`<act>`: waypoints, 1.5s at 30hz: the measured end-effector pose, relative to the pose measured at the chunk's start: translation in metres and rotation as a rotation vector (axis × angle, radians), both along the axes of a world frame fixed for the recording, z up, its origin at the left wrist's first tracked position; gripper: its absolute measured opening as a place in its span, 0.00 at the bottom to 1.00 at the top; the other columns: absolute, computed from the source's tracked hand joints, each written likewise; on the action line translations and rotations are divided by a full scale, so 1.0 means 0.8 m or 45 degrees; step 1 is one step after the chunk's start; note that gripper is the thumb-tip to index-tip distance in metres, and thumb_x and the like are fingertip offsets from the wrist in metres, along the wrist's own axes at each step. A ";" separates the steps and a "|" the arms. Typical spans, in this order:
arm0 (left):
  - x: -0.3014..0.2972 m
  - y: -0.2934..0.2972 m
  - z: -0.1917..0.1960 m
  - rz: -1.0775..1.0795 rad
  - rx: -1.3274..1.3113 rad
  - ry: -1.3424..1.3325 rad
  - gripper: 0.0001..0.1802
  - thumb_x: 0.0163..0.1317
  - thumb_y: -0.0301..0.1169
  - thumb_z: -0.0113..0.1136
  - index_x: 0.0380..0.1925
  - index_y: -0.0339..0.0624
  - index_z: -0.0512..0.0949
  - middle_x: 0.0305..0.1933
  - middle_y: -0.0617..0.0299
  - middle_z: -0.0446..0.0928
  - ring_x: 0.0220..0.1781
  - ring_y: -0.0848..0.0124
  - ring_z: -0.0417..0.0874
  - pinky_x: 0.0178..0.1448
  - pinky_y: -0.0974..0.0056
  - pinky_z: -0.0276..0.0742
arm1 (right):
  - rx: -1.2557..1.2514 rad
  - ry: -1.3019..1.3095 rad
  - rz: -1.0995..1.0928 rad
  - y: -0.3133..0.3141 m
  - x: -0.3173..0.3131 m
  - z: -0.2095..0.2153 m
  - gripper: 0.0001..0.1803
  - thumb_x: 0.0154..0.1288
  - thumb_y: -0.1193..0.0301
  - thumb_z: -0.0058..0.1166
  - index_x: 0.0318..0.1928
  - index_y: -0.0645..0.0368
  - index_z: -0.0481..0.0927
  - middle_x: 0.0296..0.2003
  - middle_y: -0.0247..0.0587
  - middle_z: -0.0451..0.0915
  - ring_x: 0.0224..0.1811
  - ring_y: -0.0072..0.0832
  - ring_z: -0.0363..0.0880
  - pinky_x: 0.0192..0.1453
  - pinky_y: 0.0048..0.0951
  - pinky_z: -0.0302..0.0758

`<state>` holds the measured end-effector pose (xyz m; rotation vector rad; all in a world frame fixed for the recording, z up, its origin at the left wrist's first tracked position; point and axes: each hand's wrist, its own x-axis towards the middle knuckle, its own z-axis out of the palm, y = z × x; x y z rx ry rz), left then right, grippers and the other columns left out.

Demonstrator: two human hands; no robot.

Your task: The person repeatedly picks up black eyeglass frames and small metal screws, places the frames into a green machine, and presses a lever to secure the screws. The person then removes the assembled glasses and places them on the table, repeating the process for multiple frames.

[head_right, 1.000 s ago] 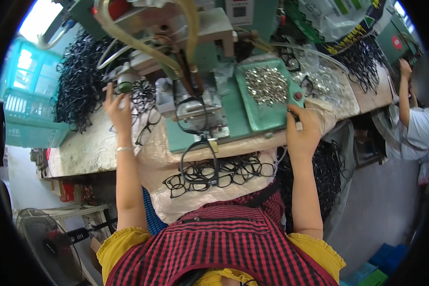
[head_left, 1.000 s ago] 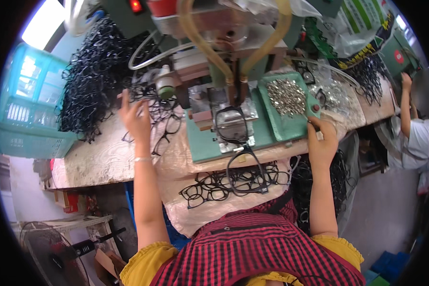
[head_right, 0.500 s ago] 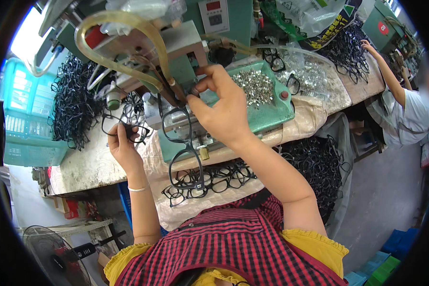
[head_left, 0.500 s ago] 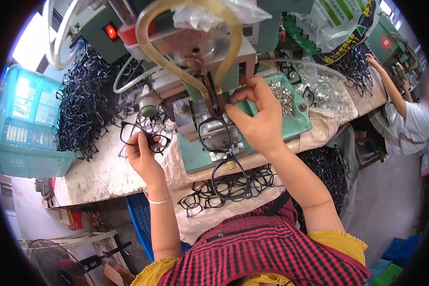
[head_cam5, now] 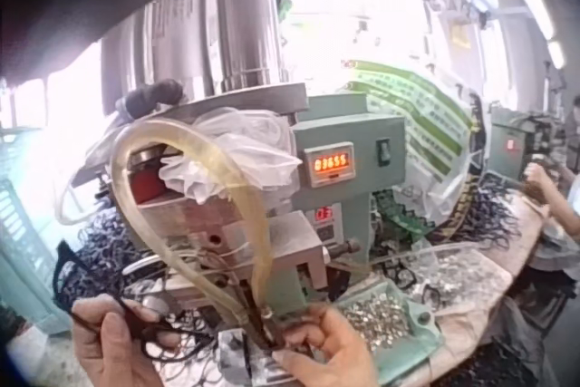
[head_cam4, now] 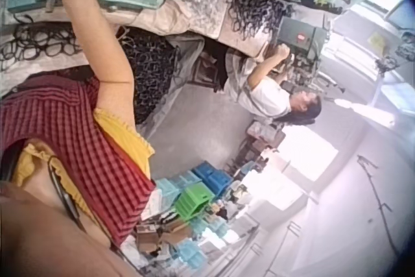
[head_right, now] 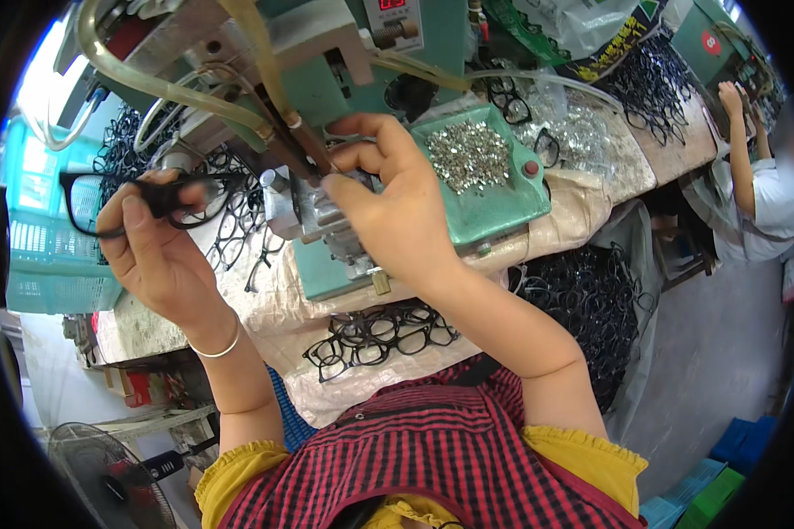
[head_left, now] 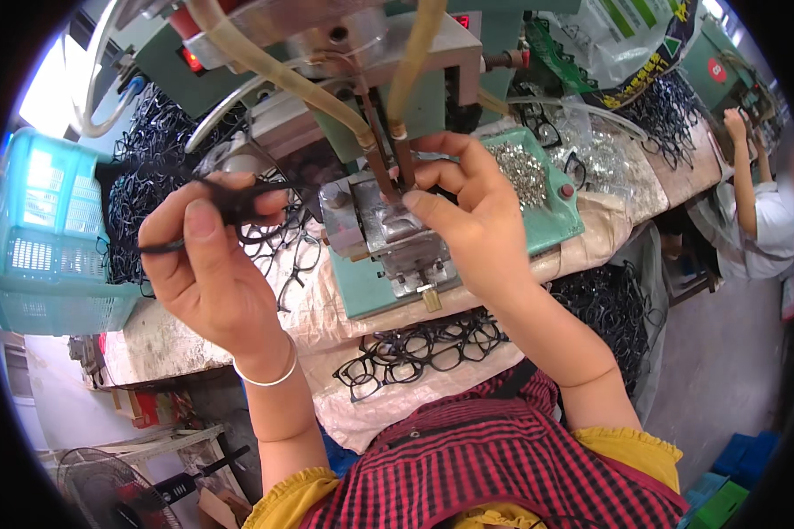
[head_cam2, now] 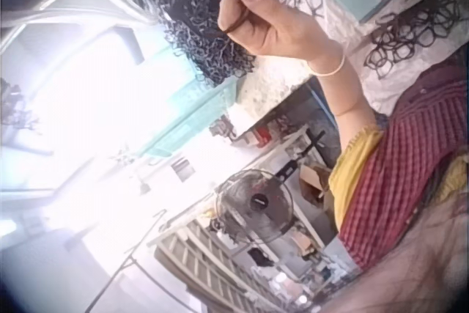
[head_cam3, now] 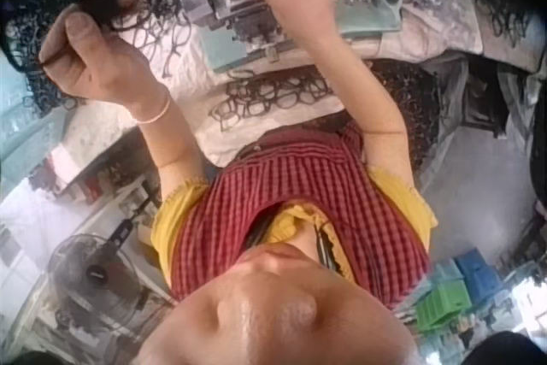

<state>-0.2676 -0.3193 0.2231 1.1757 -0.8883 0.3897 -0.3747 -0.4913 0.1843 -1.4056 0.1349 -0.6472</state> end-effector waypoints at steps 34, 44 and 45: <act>0.156 0.043 -0.175 1.152 1.542 -0.433 0.10 0.50 0.30 0.68 0.35 0.48 0.88 0.54 0.52 0.82 0.51 0.50 0.78 0.67 0.48 0.68 | -0.881 0.443 -0.775 -0.095 -0.052 -0.116 0.08 0.61 0.76 0.62 0.41 0.61 0.86 0.39 0.44 0.86 0.43 0.38 0.84 0.52 0.34 0.76; 0.158 0.150 -0.217 0.809 1.529 -0.384 0.07 0.56 0.23 0.64 0.35 0.43 0.85 0.56 0.57 0.82 0.57 0.52 0.80 0.63 0.54 0.75 | -1.034 0.530 -1.084 -0.115 -0.182 -0.125 0.08 0.57 0.81 0.62 0.39 0.63 0.84 0.36 0.41 0.84 0.42 0.33 0.82 0.51 0.31 0.75; 0.155 0.157 -0.205 0.841 1.523 -0.403 0.05 0.58 0.25 0.64 0.35 0.44 0.85 0.58 0.58 0.81 0.59 0.52 0.80 0.65 0.53 0.74 | -0.939 0.521 -1.061 -0.112 -0.183 -0.124 0.08 0.57 0.81 0.62 0.38 0.64 0.84 0.36 0.40 0.84 0.42 0.32 0.82 0.51 0.30 0.75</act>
